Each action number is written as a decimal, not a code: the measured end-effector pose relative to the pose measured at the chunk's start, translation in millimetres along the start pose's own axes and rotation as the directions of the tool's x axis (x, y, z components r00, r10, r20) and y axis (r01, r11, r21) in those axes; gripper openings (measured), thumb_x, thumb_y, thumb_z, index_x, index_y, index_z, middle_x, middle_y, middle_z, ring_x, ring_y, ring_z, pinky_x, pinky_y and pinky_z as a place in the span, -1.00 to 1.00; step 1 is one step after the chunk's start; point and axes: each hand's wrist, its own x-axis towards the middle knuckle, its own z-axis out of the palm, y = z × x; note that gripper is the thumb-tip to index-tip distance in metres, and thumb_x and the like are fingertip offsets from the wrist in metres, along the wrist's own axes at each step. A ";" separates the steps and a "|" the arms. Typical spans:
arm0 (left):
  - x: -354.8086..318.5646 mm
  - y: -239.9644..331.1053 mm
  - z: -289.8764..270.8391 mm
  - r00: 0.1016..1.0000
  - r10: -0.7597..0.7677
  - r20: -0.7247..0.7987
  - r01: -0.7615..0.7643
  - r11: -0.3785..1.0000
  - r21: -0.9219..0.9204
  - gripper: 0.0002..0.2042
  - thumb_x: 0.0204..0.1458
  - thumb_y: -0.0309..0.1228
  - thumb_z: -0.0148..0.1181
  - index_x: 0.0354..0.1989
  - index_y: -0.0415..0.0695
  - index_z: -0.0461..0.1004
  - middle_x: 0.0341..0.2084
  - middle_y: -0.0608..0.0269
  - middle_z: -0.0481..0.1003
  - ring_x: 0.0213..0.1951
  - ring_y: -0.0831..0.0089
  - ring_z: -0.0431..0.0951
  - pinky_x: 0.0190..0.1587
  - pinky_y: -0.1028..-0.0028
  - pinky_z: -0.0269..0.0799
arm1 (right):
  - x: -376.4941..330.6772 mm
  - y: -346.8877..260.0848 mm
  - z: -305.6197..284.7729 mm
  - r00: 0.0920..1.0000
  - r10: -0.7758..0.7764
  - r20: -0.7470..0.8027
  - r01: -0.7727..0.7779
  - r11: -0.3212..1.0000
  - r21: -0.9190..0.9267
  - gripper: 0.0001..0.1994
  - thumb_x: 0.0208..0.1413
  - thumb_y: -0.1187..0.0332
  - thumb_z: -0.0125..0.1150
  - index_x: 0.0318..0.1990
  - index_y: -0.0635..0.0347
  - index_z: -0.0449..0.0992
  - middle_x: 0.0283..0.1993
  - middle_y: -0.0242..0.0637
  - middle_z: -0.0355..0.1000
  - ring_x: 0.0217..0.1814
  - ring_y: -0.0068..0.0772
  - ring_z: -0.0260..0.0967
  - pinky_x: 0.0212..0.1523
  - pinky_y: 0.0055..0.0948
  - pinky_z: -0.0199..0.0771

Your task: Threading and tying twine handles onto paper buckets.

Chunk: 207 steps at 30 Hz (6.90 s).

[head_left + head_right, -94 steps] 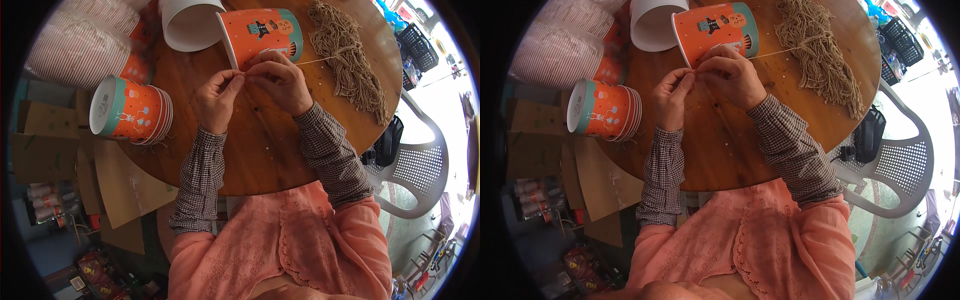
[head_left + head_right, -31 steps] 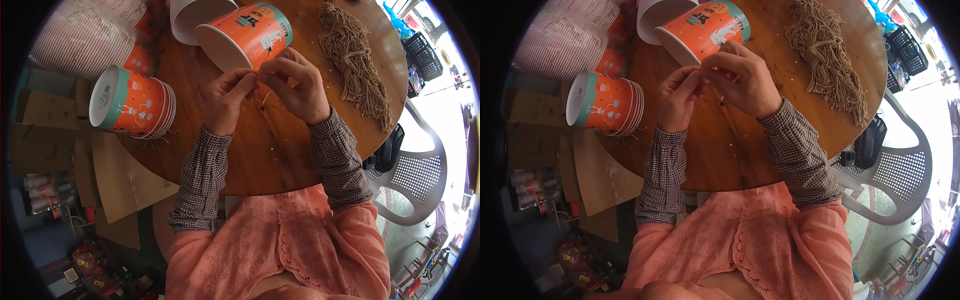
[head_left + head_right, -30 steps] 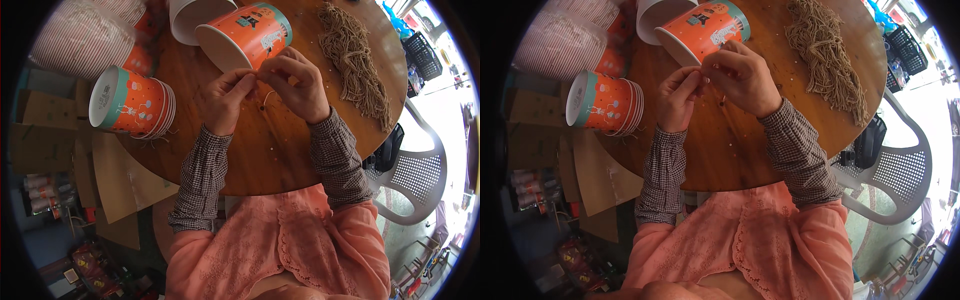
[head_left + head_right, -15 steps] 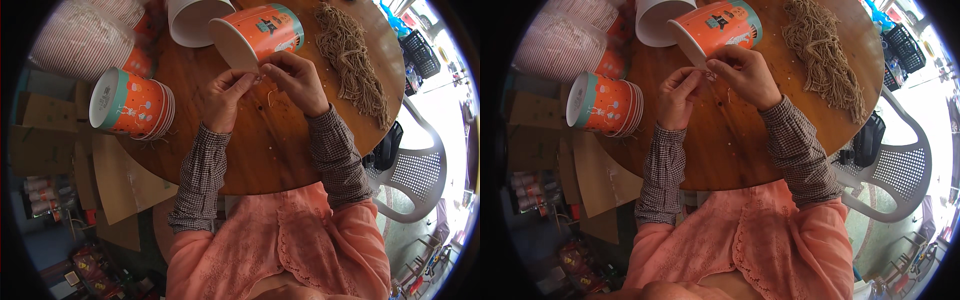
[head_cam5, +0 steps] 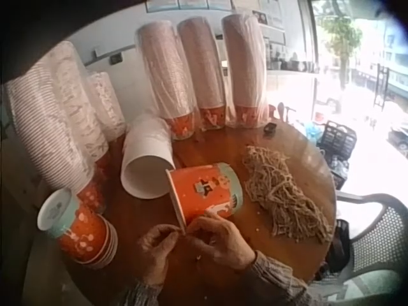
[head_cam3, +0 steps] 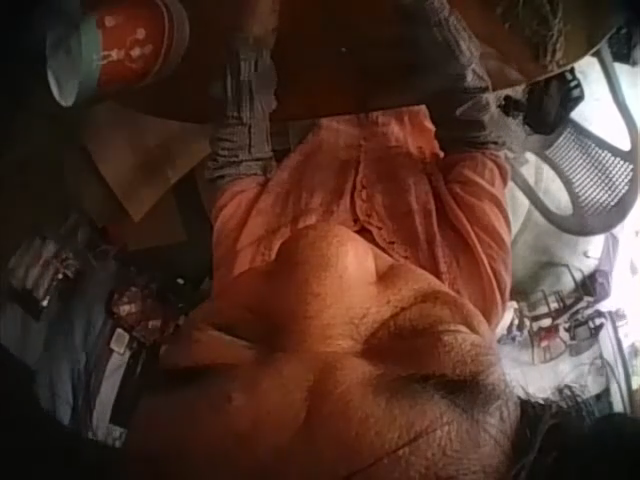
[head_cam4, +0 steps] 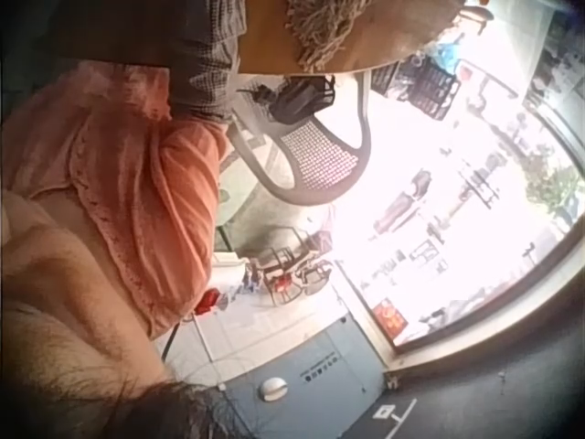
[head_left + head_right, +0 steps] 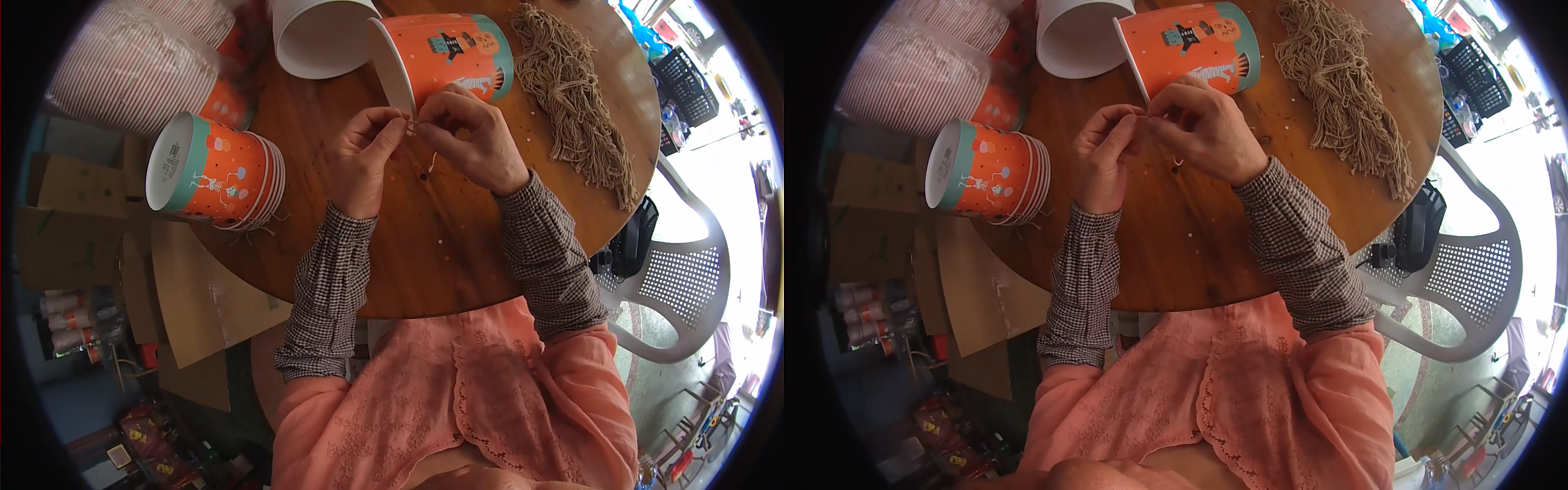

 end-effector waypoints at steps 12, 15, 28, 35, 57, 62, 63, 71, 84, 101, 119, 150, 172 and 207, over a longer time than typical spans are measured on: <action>-0.7 -5.2 3.9 0.907 0.406 0.116 -0.382 0.673 0.633 -0.93 0.09 -0.50 0.20 -0.31 -0.23 0.52 -0.51 0.47 0.45 -0.51 0.77 0.36 -0.49 0.71 0.24 | -0.8 4.6 -4.8 1.000 -0.020 0.021 0.020 1.000 0.019 -0.86 0.02 0.38 0.22 -0.34 0.26 0.48 -0.36 -0.32 0.35 -0.37 -0.51 0.38 -0.34 -0.52 0.41; 1.0 -4.4 4.0 0.867 0.466 0.177 -0.458 0.606 0.650 -0.93 0.09 -0.50 0.20 -0.30 -0.23 0.54 -0.51 0.45 0.45 -0.51 0.76 0.37 -0.48 0.69 0.25 | -0.3 5.5 -7.0 1.000 -0.019 0.012 0.019 1.000 0.009 -0.86 0.02 0.38 0.23 -0.33 0.27 0.48 -0.35 -0.30 0.36 -0.37 -0.50 0.39 -0.33 -0.51 0.42; 0.2 -2.3 -5.2 0.980 -0.148 0.136 0.147 0.989 0.022 -0.87 0.15 -0.44 0.12 -0.20 -0.21 0.50 -0.36 0.34 0.51 -0.42 0.66 0.40 -0.34 0.67 0.32 | 0.8 8.7 -2.8 0.990 -0.135 -0.034 0.132 0.988 -0.080 -0.89 0.03 0.42 0.21 -0.28 0.20 0.50 -0.32 -0.31 0.37 -0.33 -0.46 0.41 -0.32 -0.49 0.44; 5.3 -11.6 -14.9 0.934 -0.213 0.287 0.298 0.907 -0.296 -0.84 0.16 -0.35 0.11 -0.26 -0.19 0.50 -0.41 0.37 0.47 -0.47 0.61 0.31 -0.37 0.62 0.25 | 0.4 1.8 2.0 1.000 -0.009 0.000 0.009 0.999 0.038 -0.88 0.04 0.43 0.21 -0.26 0.21 0.50 -0.30 -0.30 0.42 -0.29 -0.47 0.43 -0.28 -0.50 0.45; -1.9 -1.4 -0.4 0.998 -0.031 0.052 0.034 0.998 -0.047 -0.88 0.10 -0.45 0.19 -0.24 -0.23 0.53 -0.46 0.42 0.48 -0.44 0.70 0.38 -0.35 0.71 0.29 | 0.7 11.7 4.2 0.984 0.110 -0.142 -0.051 0.929 0.366 -0.93 0.11 0.50 0.18 -0.30 0.33 0.49 -0.37 -0.41 0.49 -0.32 -0.69 0.41 -0.25 -0.63 0.45; -1.9 -1.5 4.7 1.000 0.012 -0.020 -0.011 0.999 0.035 -0.89 0.11 -0.46 0.19 -0.26 -0.24 0.52 -0.47 0.42 0.48 -0.46 0.71 0.34 -0.37 0.70 0.26 | -0.1 10.2 3.8 0.982 0.126 -0.142 -0.070 0.936 0.345 -0.93 0.11 0.50 0.17 -0.30 0.33 0.47 -0.41 -0.44 0.47 -0.34 -0.73 0.37 -0.28 -0.66 0.43; -2.2 -0.9 4.6 0.999 0.031 -0.042 -0.028 0.997 0.074 -0.90 0.11 -0.47 0.19 -0.28 -0.24 0.51 -0.48 0.42 0.48 -0.47 0.71 0.34 -0.37 0.70 0.25 | -0.4 12.2 3.2 0.976 0.137 -0.167 -0.072 0.936 0.345 -0.93 0.11 0.50 0.18 -0.31 0.33 0.46 -0.42 -0.45 0.45 -0.35 -0.74 0.36 -0.30 -0.66 0.41; 2.2 -12.8 -1.4 0.978 0.152 -0.146 -0.135 0.983 0.121 -0.87 0.09 -0.42 0.22 -0.32 -0.24 0.50 -0.54 0.46 0.44 -0.51 0.75 0.31 -0.43 0.72 0.22 | -3.2 5.3 6.5 0.954 0.247 -0.171 -0.170 0.913 0.371 -0.91 0.12 0.47 0.17 -0.35 0.32 0.44 -0.44 -0.45 0.45 -0.41 -0.74 0.35 -0.40 -0.66 0.37; 2.7 -10.1 -3.5 0.820 0.552 -0.149 -0.337 0.678 0.653 -0.79 0.16 -0.32 0.14 -0.41 -0.21 0.47 -0.59 0.46 0.38 -0.53 0.73 0.27 -0.43 0.67 0.22 | -6.8 0.5 13.4 0.964 0.263 -0.032 -0.218 0.856 0.468 -0.93 0.29 0.42 -0.12 -0.21 0.22 0.23 -0.56 -0.29 0.40 -0.68 -0.58 0.31 -0.71 -0.58 0.25; -0.7 -23.6 -13.2 0.944 -0.300 0.135 0.329 0.843 -0.425 -0.80 0.23 -0.32 -0.01 -0.17 -0.16 0.48 -0.26 0.31 0.52 -0.21 0.51 0.50 -0.09 0.48 0.40 | -20.8 -4.5 41.1 0.985 -0.081 -0.156 0.072 0.996 -0.061 -0.85 0.19 0.45 0.05 -0.11 0.22 0.33 -0.39 -0.18 0.49 -0.38 -0.24 0.52 -0.37 -0.38 0.50; 8.7 -31.0 -28.0 0.835 -0.360 0.415 0.543 0.656 -0.524 -0.89 0.15 -0.32 0.11 -0.33 -0.06 0.41 -0.48 0.44 0.30 -0.42 0.60 0.31 -0.23 0.52 0.34 | -54.9 -21.8 78.1 0.647 -0.699 0.305 0.741 0.671 -0.032 -0.68 -0.12 0.31 0.25 -0.22 0.21 0.34 -0.60 -0.39 0.17 -0.66 -0.39 0.25 -0.69 -0.41 0.26; -5.5 -12.6 -3.9 0.981 -0.172 0.087 0.184 0.972 -0.149 -0.86 0.20 -0.42 0.04 -0.25 -0.22 0.48 -0.39 0.26 0.52 -0.28 0.42 0.56 -0.17 0.44 0.49 | -31.7 -29.7 0.5 0.991 -0.077 -0.106 0.037 0.940 -0.338 -0.64 0.14 0.41 0.08 0.13 0.08 0.36 -0.44 -0.14 0.50 -0.48 -0.15 0.48 -0.47 -0.31 0.46; -8.4 -34.7 -30.7 0.817 -0.562 0.127 0.572 0.765 -0.296 -0.80 0.16 -0.28 0.09 -0.32 -0.17 0.47 -0.49 0.30 0.49 -0.42 0.50 0.48 -0.33 0.47 0.44 | -40.6 33.9 13.2 0.973 -0.123 0.197 0.220 0.759 -0.613 -0.56 0.04 0.45 0.10 0.12 0.14 0.26 -0.31 -0.15 0.49 -0.36 -0.15 0.50 -0.43 -0.32 0.49; 9.3 -56.8 -30.2 0.869 -0.494 -0.012 0.372 0.670 -0.643 -0.92 0.10 -0.51 0.14 -0.26 -0.22 0.47 -0.45 0.29 0.55 -0.43 0.56 0.56 -0.20 0.46 0.60 | -108.2 -69.6 43.6 0.994 0.007 0.113 -0.034 0.970 0.239 -0.77 0.12 0.57 0.04 -0.06 0.30 0.46 -0.35 -0.19 0.46 -0.40 -0.44 0.44 -0.34 -0.50 0.43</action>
